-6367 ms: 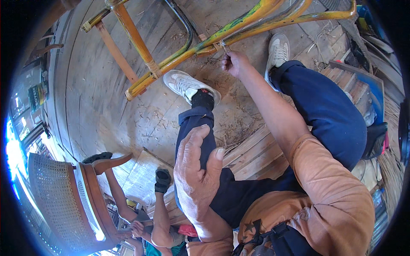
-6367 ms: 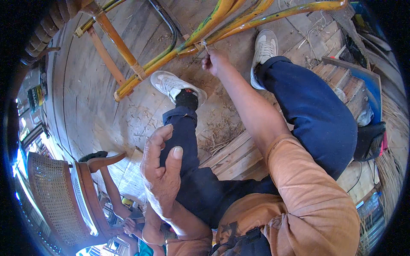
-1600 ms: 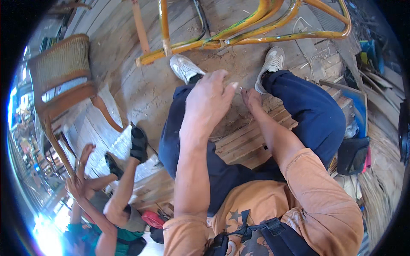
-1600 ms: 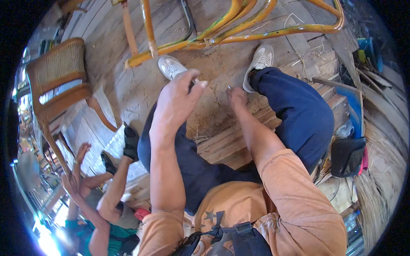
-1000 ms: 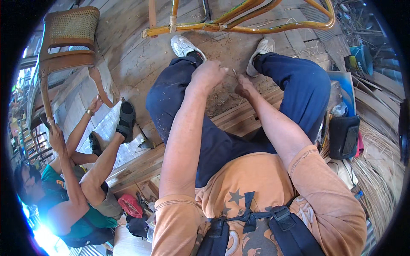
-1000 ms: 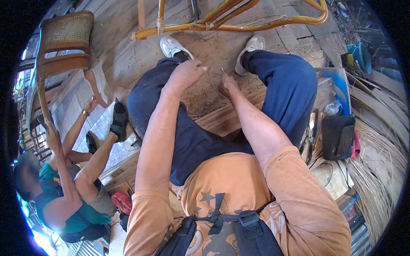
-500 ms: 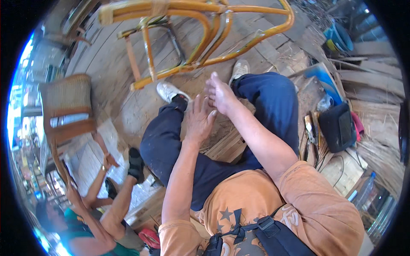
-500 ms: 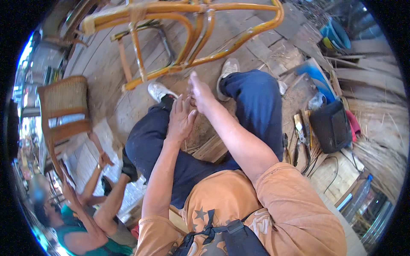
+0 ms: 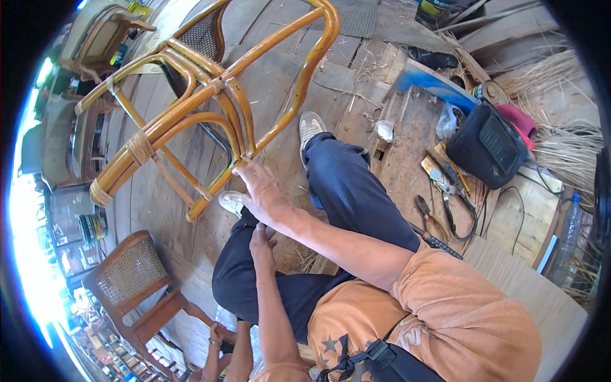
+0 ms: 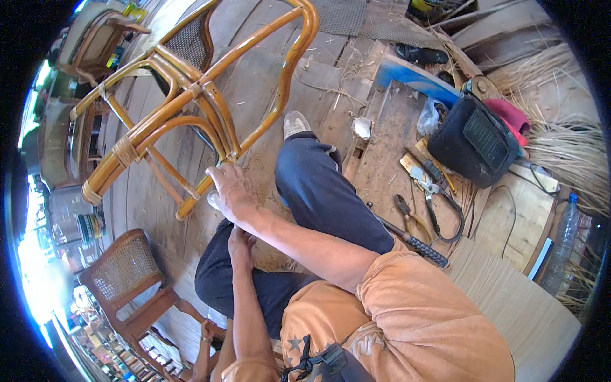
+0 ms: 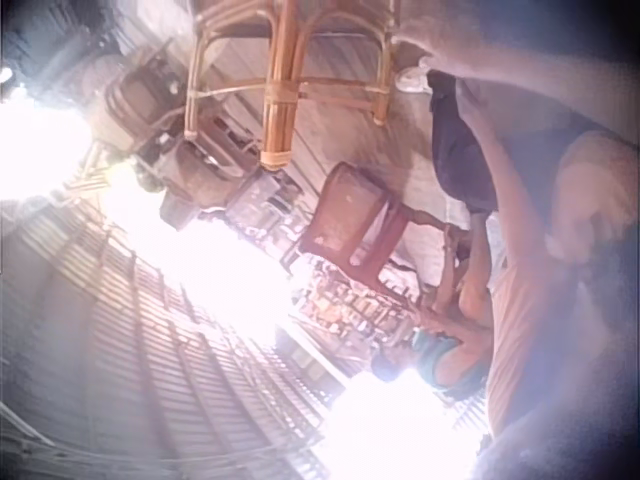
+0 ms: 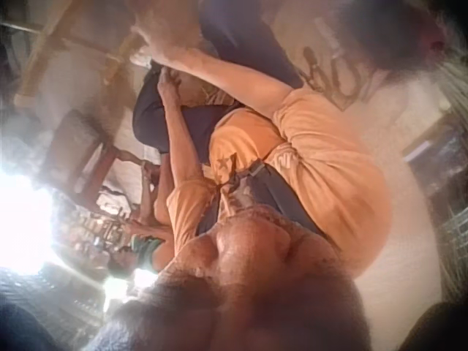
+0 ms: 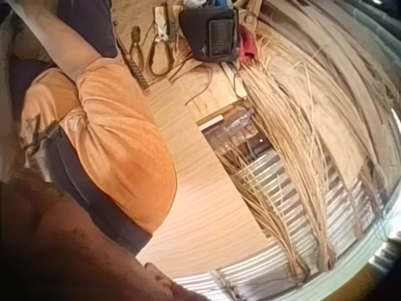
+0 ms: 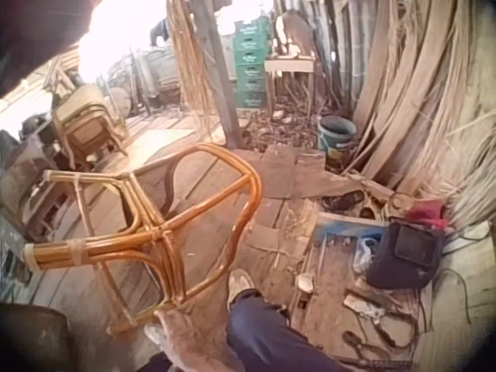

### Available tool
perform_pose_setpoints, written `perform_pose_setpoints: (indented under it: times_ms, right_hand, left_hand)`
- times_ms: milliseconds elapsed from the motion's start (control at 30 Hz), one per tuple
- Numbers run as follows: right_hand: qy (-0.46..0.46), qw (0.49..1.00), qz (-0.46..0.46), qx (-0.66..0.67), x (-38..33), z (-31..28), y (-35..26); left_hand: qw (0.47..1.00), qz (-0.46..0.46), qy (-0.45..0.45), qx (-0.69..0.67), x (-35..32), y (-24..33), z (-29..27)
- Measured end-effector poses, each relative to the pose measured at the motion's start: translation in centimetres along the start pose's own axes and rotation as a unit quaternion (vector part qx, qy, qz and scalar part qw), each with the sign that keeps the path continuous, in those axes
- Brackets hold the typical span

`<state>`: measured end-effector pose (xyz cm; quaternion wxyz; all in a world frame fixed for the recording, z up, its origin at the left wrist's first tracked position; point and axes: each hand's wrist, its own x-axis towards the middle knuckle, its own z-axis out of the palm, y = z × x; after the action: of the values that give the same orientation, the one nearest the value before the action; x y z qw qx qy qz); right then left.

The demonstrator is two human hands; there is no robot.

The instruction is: Assembling and securing joints of a bamboo chair using a hammer and wire.

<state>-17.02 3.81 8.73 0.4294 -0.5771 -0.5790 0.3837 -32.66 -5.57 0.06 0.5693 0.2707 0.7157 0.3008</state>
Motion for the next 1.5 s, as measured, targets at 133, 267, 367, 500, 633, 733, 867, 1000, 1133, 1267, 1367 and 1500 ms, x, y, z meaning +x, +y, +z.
perform_pose_setpoints:
  times_ms: [133, 267, 367, 500, 633, 733, 867, 1000, 1133, 1267, 1367, 1500]
  right_hand:
    - [0.017, 0.997, 0.04, 0.069, 0.4, 0.4, 0.6]
    - [0.008, 0.997, -0.058, -0.045, 1.3, -0.5, 1.8]
    - [0.036, 0.999, -0.013, 0.032, 3.1, -6.8, -1.1]
    - [0.163, 0.959, 0.097, 0.209, 7.2, -14.0, -0.9]
    - [0.207, 0.902, 0.169, 0.339, 14.3, -15.9, 11.0]
    - [0.163, 0.873, 0.302, 0.347, 17.7, -13.1, 20.8]
    - [0.121, 0.875, 0.38, 0.274, 20.6, -9.1, 25.4]
    - [0.14, 0.891, 0.337, 0.27, 24.0, -7.5, 27.4]
    - [0.186, 0.882, 0.334, 0.275, 24.7, -5.8, 29.5]
    - [0.157, 0.9, 0.308, 0.266, 24.3, -6.5, 28.5]
    - [0.205, 0.887, 0.34, 0.233, 24.5, -8.0, 28.7]
    - [0.216, 0.938, 0.227, 0.148, 24.8, -9.6, 21.0]
  left_hand:
    - [0.989, -0.053, 0.018, -0.134, -1.3, -1.6, 0.5]
    - [0.997, -0.033, 0.061, -0.045, -1.5, -2.1, 1.1]
    - [0.991, 0.049, 0.104, 0.061, -1.0, 3.6, -1.1]
    - [0.964, 0.157, 0.209, 0.045, 1.3, 10.3, -9.6]
    - [0.939, 0.184, 0.2, 0.21, 7.3, 12.1, -13.4]
    - [0.821, 0.172, 0.158, 0.521, 11.8, 10.2, -16.1]
    - [0.69, 0.064, 0.163, 0.702, 16.8, 9.2, -17.6]
    - [0.653, 0.044, 0.199, 0.73, 22.8, 8.9, -18.9]
    - [0.687, -0.056, 0.149, 0.709, 26.9, 7.9, -20.5]
    - [0.679, -0.025, 0.113, 0.725, 28.3, 7.0, -19.9]
    - [0.668, -0.029, 0.099, 0.737, 28.8, 5.9, -19.0]
    - [0.655, 0.003, 0.007, 0.756, 26.7, 5.3, -20.4]
